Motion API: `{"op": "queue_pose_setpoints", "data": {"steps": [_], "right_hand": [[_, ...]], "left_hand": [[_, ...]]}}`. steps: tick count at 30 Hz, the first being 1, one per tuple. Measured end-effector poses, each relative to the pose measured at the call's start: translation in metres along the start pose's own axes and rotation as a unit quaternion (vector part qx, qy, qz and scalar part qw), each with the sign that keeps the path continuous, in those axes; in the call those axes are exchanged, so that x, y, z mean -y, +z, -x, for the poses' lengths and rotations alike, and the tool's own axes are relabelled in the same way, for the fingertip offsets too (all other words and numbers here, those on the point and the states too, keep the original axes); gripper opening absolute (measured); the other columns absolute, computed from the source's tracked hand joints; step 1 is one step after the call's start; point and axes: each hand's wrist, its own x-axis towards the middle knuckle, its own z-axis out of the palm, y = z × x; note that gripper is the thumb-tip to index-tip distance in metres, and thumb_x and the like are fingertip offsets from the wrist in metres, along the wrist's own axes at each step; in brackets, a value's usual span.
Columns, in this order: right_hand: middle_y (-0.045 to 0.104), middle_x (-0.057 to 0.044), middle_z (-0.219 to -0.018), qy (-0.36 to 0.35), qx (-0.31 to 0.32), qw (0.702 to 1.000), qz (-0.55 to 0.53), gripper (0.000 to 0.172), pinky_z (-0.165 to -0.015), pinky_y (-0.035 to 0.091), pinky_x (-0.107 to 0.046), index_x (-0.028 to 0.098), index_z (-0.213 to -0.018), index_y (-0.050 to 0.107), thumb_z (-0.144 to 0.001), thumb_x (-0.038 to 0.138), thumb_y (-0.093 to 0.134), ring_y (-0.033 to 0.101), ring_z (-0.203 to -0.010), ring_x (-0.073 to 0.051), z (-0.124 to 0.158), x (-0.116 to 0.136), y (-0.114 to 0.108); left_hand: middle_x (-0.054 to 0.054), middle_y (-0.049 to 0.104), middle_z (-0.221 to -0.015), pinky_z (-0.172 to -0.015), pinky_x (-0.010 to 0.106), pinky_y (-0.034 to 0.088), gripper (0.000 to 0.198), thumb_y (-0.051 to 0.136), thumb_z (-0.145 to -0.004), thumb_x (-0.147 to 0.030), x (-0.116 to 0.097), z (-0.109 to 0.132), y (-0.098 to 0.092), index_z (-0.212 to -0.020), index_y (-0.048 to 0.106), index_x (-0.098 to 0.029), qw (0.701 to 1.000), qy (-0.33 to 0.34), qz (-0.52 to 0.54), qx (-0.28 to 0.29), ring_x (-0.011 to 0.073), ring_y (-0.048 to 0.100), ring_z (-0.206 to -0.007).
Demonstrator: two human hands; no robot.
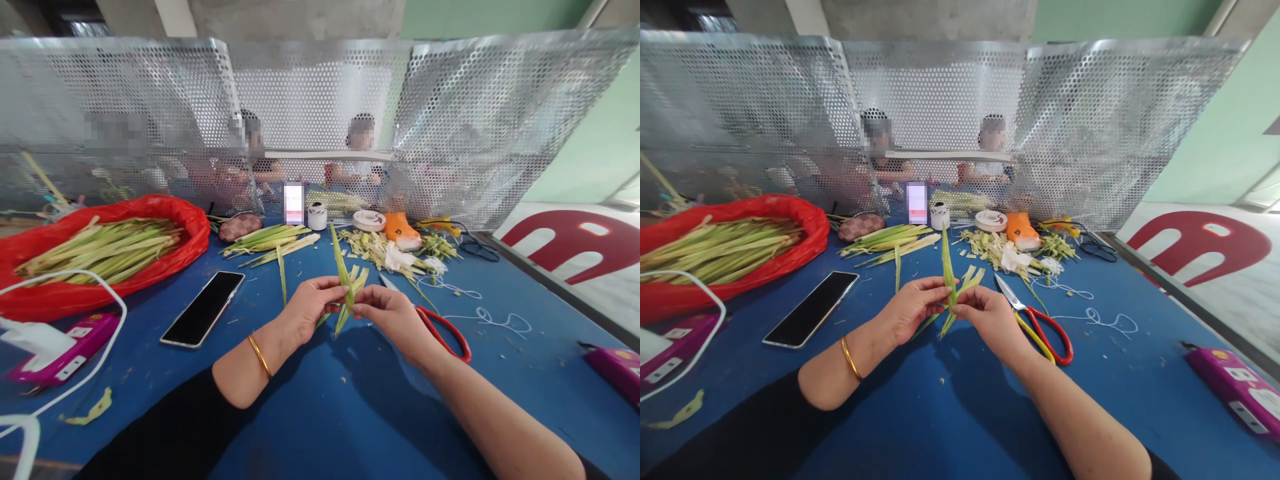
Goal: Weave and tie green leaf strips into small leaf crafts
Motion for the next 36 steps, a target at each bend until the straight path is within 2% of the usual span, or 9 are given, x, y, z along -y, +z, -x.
{"op": "queue_pose_setpoints", "data": {"steps": [3, 10, 19, 23, 28, 36], "right_hand": [[0.063, 0.001, -0.064, 0.024, -0.008, 0.999, -0.031, 0.021, -0.066, 0.045, -0.029, 0.018, -0.068, 0.063, -0.064, 0.034, 0.076, 0.057, -0.064, -0.014, 0.0012, 0.0013, 0.0006], [0.060, 0.001, -0.061, 0.021, -0.012, 0.999, -0.032, 0.021, -0.063, 0.040, -0.028, 0.017, -0.066, 0.062, -0.065, 0.035, 0.074, 0.051, -0.061, -0.012, 0.0016, 0.0033, -0.0024], [0.056, 0.002, -0.055, 0.032, -0.031, 0.998, -0.053, 0.024, -0.059, 0.037, -0.027, 0.017, -0.063, 0.061, -0.063, 0.036, 0.075, 0.047, -0.056, -0.011, -0.0008, -0.0003, -0.0026], [0.056, 0.002, -0.055, 0.065, 0.008, 0.991, -0.117, 0.023, -0.058, 0.037, -0.026, 0.016, -0.063, 0.062, -0.062, 0.035, 0.076, 0.048, -0.055, -0.010, 0.0002, 0.0004, -0.0045], [0.054, 0.003, -0.057, 0.124, 0.058, 0.964, -0.229, 0.024, -0.056, 0.039, -0.024, 0.015, -0.063, 0.063, -0.058, 0.030, 0.081, 0.049, -0.054, -0.008, 0.0024, 0.0034, -0.0061], [0.057, 0.002, -0.057, 0.152, 0.081, 0.947, -0.272, 0.022, -0.054, 0.040, -0.022, 0.014, -0.065, 0.065, -0.059, 0.028, 0.080, 0.051, -0.052, -0.008, 0.0019, 0.0013, -0.0059]], "left_hand": [[0.004, 0.070, -0.078, -0.060, 0.021, 0.043, 0.023, 0.077, -0.065, -0.023, 0.0016, 0.0005, 0.0016, -0.086, 0.074, -0.015, 1.000, 0.017, -0.003, 0.002, 0.0102, 0.060, -0.067], [0.002, 0.067, -0.074, -0.067, 0.028, 0.049, 0.022, 0.077, -0.063, -0.024, 0.0037, 0.0037, 0.0051, -0.079, 0.068, -0.013, 0.996, 0.061, -0.066, 0.019, 0.0126, 0.062, -0.066], [0.002, 0.067, -0.077, -0.070, 0.027, 0.050, 0.027, 0.078, -0.065, -0.029, 0.0030, 0.0047, 0.0032, -0.082, 0.065, -0.012, 0.990, 0.051, -0.094, 0.090, 0.0129, 0.064, -0.069], [0.003, 0.067, -0.077, -0.067, 0.026, 0.050, 0.034, 0.083, -0.060, -0.026, 0.0038, 0.0020, 0.0009, -0.086, 0.064, -0.012, 0.992, 0.045, -0.076, 0.095, 0.0119, 0.064, -0.067], [0.002, 0.066, -0.075, -0.064, 0.024, 0.051, 0.040, 0.084, -0.058, -0.023, 0.0022, 0.0017, 0.0012, -0.090, 0.063, -0.012, 0.993, 0.024, -0.040, 0.109, 0.0106, 0.063, -0.064], [0.001, 0.066, -0.073, -0.062, 0.024, 0.050, 0.041, 0.085, -0.056, -0.024, 0.0030, 0.0011, 0.0019, -0.087, 0.062, -0.012, 0.994, 0.026, -0.048, 0.097, 0.0107, 0.063, -0.063]]}}
